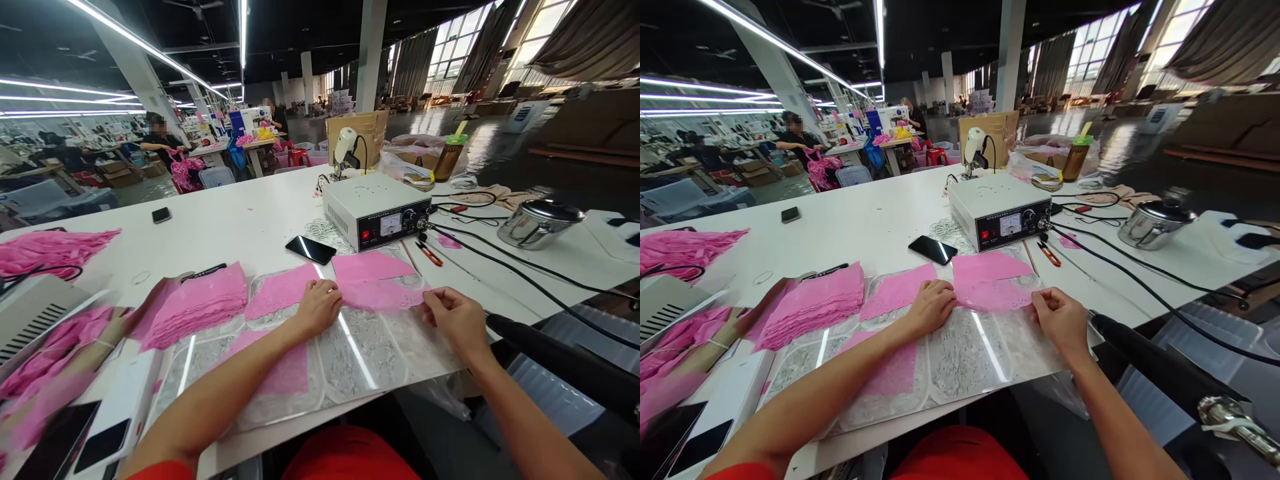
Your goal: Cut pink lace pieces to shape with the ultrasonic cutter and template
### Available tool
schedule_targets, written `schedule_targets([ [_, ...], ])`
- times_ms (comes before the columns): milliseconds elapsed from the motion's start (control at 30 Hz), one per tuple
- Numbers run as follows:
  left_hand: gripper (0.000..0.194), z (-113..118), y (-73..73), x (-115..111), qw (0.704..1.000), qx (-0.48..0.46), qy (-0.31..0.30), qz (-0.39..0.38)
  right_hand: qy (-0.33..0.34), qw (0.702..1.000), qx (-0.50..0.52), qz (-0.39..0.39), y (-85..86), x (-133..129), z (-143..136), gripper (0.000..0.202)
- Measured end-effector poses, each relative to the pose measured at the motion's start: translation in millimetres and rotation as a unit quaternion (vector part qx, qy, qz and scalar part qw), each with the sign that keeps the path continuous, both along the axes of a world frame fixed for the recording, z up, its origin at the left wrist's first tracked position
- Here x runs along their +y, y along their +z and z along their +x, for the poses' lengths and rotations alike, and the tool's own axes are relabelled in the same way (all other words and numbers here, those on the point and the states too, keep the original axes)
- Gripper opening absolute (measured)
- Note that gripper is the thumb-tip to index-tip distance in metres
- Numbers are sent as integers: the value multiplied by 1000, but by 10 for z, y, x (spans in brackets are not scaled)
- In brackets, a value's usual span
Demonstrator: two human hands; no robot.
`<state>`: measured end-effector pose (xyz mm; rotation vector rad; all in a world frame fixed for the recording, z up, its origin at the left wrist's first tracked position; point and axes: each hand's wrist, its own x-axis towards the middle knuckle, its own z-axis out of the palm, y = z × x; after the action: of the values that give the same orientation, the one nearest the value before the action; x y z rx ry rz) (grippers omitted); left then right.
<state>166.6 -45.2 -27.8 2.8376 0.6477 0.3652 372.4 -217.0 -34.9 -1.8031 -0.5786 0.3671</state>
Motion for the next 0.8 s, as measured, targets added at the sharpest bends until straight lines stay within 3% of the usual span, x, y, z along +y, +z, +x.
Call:
schedule_targets([
  [200,10,-317,165,-176,996,5,-73,-54,37,980,-154,-123,-149,-309,-25,30],
  [333,9,-501,120,-370,990,-1,-129,-55,39,970,-186,-154,-168,-377,-55,28],
  [433,16,-524,46,-455,982,-8,-183,-55,43,964,-205,-164,-173,-393,-58,26],
  [500,21,-502,27,-454,980,-20,-187,-59,48,959,-218,-173,-165,-415,-54,27],
  [633,17,-480,87,-403,976,-28,-199,-89,61,939,-239,-239,-113,-500,-57,28],
  [800,15,-498,138,-404,975,-17,-203,-92,68,917,-252,-302,-68,-559,-89,13],
])
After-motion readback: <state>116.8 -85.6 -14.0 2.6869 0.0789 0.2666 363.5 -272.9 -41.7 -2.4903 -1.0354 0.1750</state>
